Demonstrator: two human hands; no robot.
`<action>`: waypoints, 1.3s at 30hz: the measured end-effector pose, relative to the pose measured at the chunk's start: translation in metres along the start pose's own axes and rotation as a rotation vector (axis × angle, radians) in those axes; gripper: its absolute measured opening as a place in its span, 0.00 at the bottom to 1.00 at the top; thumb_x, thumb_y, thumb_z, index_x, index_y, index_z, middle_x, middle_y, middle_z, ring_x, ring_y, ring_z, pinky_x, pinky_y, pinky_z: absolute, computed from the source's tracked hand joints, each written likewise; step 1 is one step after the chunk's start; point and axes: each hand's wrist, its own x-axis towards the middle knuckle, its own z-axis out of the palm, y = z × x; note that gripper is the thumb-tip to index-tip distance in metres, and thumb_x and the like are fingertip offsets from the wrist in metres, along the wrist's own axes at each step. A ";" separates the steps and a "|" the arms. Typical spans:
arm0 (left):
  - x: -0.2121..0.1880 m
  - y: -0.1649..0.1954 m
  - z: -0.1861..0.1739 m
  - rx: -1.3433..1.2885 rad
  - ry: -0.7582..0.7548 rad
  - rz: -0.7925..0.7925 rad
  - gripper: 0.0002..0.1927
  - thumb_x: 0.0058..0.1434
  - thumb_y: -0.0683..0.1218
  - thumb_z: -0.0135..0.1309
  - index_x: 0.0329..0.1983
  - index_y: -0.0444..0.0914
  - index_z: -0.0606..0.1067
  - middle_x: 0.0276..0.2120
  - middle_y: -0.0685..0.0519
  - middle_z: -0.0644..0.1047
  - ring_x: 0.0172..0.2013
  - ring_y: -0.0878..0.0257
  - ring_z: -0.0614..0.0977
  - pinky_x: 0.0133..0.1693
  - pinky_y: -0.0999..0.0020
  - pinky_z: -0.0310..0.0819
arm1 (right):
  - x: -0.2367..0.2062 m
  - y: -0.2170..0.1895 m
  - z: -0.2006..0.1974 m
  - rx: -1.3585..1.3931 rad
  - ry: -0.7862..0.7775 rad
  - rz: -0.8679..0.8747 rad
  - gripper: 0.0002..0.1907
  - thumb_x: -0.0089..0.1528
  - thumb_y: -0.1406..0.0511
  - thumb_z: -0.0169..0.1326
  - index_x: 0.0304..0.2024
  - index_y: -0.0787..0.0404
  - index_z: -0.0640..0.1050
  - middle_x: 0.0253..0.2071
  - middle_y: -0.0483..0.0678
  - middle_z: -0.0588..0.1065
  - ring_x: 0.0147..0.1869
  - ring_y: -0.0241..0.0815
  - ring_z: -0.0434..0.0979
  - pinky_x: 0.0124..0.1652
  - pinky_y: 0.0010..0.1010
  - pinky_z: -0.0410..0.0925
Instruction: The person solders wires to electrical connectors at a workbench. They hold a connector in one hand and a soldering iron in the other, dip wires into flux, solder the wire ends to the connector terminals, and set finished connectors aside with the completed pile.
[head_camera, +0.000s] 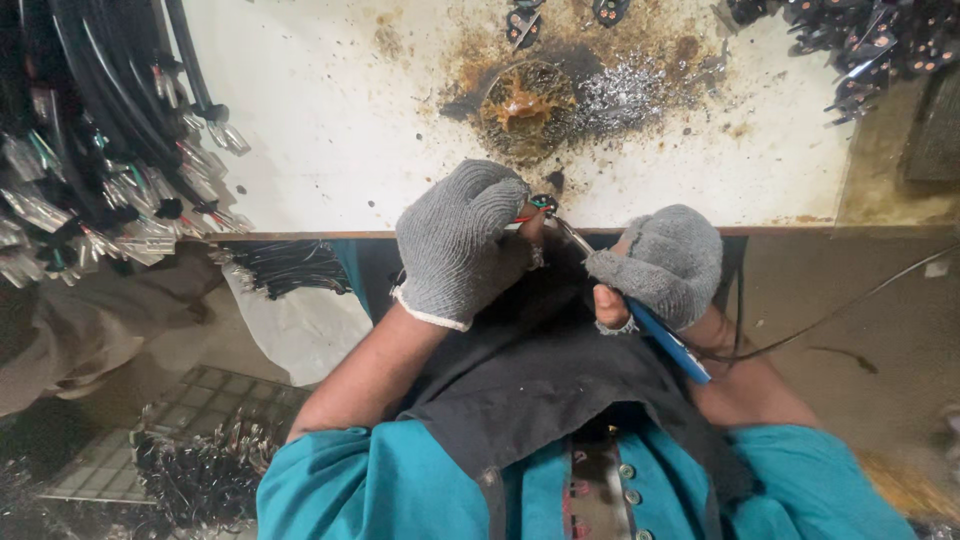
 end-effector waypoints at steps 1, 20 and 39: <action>0.000 0.000 0.001 0.003 0.011 0.005 0.14 0.54 0.46 0.70 0.38 0.43 0.76 0.40 0.52 0.78 0.38 0.52 0.83 0.38 0.60 0.76 | 0.000 0.000 0.000 -0.018 0.007 -0.015 0.09 0.59 0.64 0.62 0.41 0.58 0.82 0.27 0.42 0.74 0.32 0.46 0.76 0.36 0.40 0.69; 0.000 -0.002 0.002 0.003 0.001 0.003 0.13 0.55 0.45 0.69 0.37 0.44 0.75 0.40 0.52 0.78 0.38 0.52 0.83 0.38 0.60 0.76 | 0.012 -0.003 -0.004 0.058 0.129 -0.039 0.10 0.59 0.70 0.66 0.42 0.61 0.80 0.28 0.42 0.74 0.31 0.42 0.75 0.34 0.35 0.68; 0.001 0.002 0.003 0.027 0.069 0.021 0.10 0.54 0.46 0.67 0.32 0.44 0.75 0.36 0.53 0.79 0.35 0.53 0.82 0.35 0.59 0.76 | 0.088 0.014 -0.032 0.308 0.491 0.860 0.22 0.67 0.58 0.62 0.56 0.64 0.73 0.41 0.47 0.81 0.43 0.41 0.86 0.38 0.32 0.78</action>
